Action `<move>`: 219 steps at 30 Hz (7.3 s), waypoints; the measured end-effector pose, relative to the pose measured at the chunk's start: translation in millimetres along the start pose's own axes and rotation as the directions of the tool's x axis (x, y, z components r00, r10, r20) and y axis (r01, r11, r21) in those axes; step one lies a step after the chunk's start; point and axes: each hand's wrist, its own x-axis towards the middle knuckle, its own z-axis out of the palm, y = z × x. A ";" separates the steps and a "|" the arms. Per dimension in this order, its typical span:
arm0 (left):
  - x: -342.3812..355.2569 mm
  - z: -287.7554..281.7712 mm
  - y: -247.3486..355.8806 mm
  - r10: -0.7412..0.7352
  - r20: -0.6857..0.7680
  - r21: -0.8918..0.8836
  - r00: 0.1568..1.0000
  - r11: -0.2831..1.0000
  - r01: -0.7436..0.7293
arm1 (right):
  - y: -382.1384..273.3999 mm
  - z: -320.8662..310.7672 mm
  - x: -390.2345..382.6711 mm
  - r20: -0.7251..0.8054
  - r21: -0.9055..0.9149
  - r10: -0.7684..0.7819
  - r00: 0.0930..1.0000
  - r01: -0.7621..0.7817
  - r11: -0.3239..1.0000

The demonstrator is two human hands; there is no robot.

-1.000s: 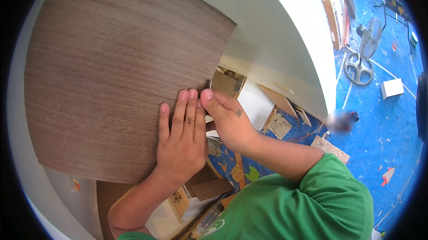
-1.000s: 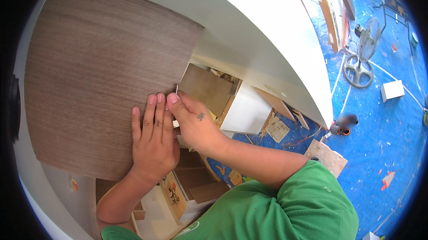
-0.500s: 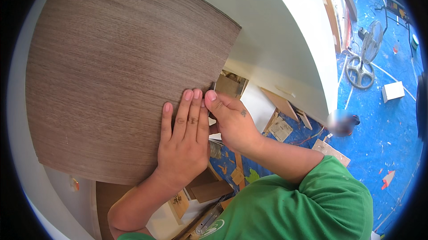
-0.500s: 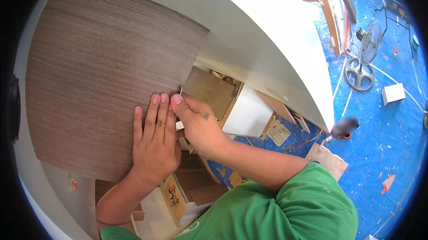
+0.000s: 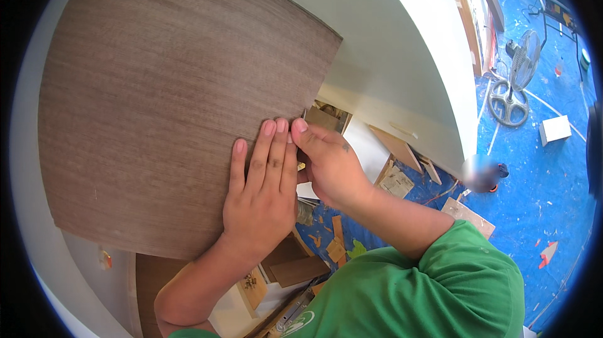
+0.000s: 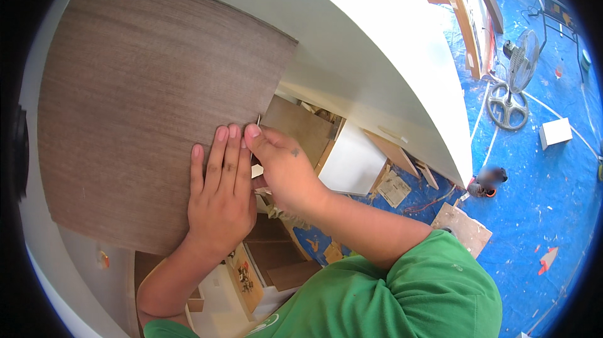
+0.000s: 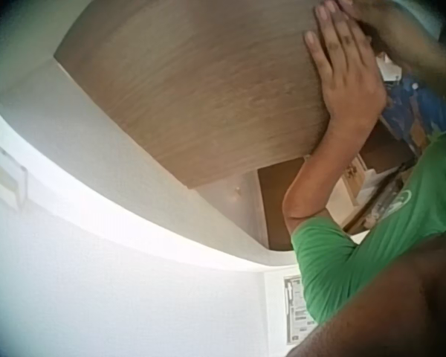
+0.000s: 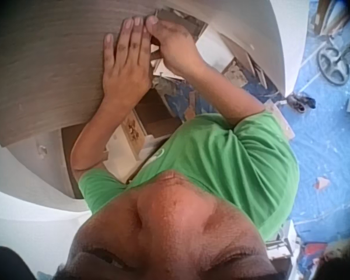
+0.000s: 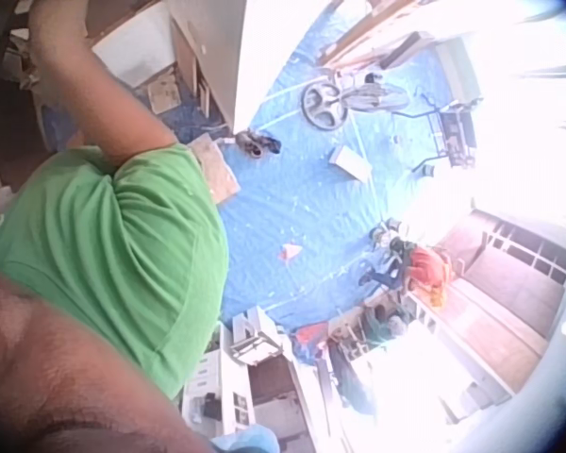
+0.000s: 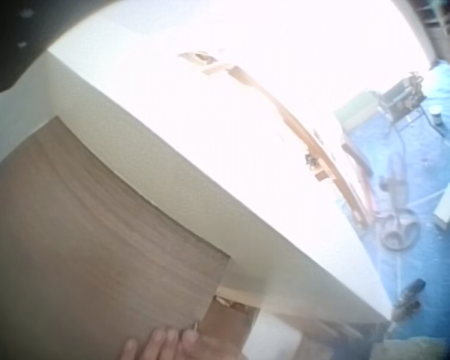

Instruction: The person positions a wooden cabinet door against an upper cabinet frame and uses a small rectangular tool to press and align the door edges. They repeatedly adjust the door's position and apply pressure along the seams to ensure a flush fit.

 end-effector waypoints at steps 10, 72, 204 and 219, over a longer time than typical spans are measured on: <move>-6.5 -6.4 2.9 -0.019 0.048 -0.057 0.999 0.998 0.022 | 12.6 2.5 -12.7 -0.013 -0.026 -0.018 1.000 0.017 1.000; 1.1 4.4 7.0 -0.006 -0.029 0.052 1.000 0.999 0.007 | -1.9 -17.2 1.7 0.059 -0.168 -0.073 0.996 0.082 0.982; -10.2 9.7 37.8 -0.304 -0.144 -0.158 0.942 0.947 0.281 | 11.2 -19.3 -5.2 0.069 0.040 -0.105 0.992 0.102 0.994; -0.6 21.8 32.3 -0.258 -0.209 -0.039 0.943 0.966 0.255 | 15.3 -31.3 21.3 0.134 0.064 -0.219 0.967 0.212 0.975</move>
